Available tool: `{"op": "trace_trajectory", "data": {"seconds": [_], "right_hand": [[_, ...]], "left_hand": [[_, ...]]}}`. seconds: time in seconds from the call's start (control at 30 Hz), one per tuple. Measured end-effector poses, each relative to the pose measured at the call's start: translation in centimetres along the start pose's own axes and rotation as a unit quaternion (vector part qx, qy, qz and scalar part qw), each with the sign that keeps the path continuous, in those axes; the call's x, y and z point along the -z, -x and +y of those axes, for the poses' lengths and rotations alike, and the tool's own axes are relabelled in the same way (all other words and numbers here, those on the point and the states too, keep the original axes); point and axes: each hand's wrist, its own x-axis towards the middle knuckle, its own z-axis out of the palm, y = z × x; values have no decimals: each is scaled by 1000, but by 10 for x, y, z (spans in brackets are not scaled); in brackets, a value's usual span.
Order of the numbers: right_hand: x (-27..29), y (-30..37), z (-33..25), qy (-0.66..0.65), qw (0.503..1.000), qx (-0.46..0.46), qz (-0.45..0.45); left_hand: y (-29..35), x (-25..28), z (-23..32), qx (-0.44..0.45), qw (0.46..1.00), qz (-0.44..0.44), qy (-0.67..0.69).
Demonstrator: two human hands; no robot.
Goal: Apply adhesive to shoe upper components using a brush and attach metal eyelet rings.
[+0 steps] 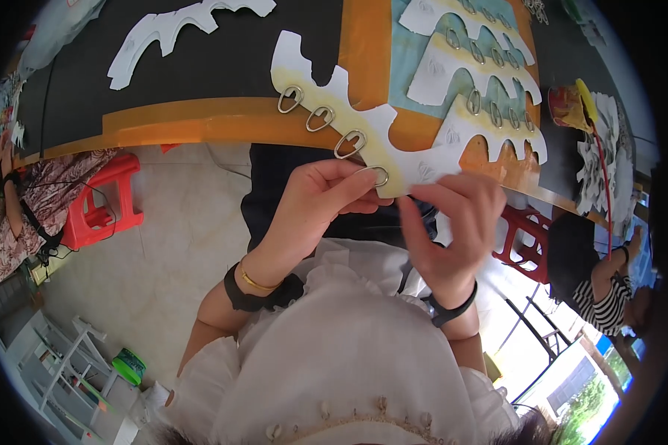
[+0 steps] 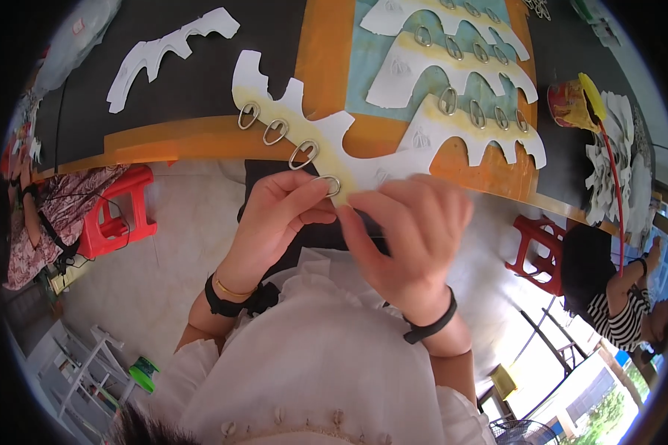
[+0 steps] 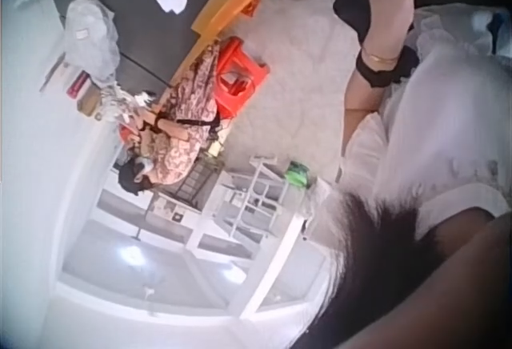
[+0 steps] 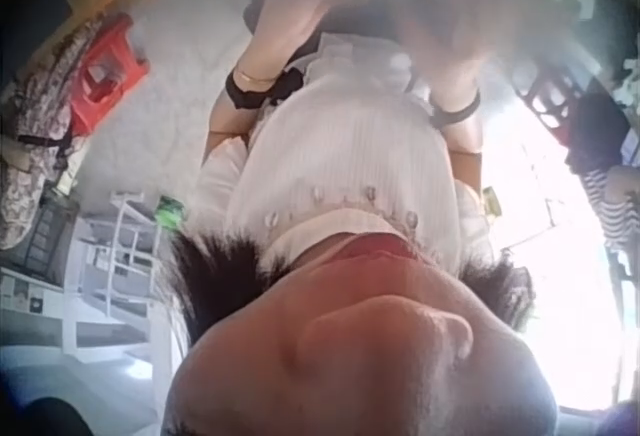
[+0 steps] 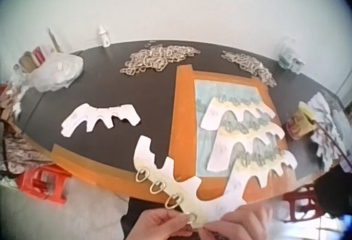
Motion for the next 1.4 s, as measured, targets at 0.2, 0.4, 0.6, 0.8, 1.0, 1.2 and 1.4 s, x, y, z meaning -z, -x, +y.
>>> {"op": "trace_trajectory", "data": {"seconds": [0.2, 0.4, 0.6, 0.8, 1.0, 1.2, 1.4], "right_hand": [[-19, 4, -3, 14, 999, -25, -37], [-30, 2, -2, 20, 996, -71, -58], [-32, 3, 0, -14, 995, -95, -37], [-25, 10, 7, -35, 994, -100, -6], [-17, 4, 4, -27, 999, -10, -39], [-26, 5, 3, 5, 998, -27, -48], [-31, 6, 7, -47, 997, -53, -22]], "left_hand": [[1, -3, -11, -70, 997, 0, -14], [1, -2, -12, -129, 977, 31, -164], [1, -4, -9, -128, 980, 62, -141], [2, -6, -4, -102, 983, 67, -134], [4, -6, -1, -130, 966, 80, -209], [5, -8, -3, -147, 956, 75, -243], [4, -7, -3, -134, 966, 61, -210]]}}
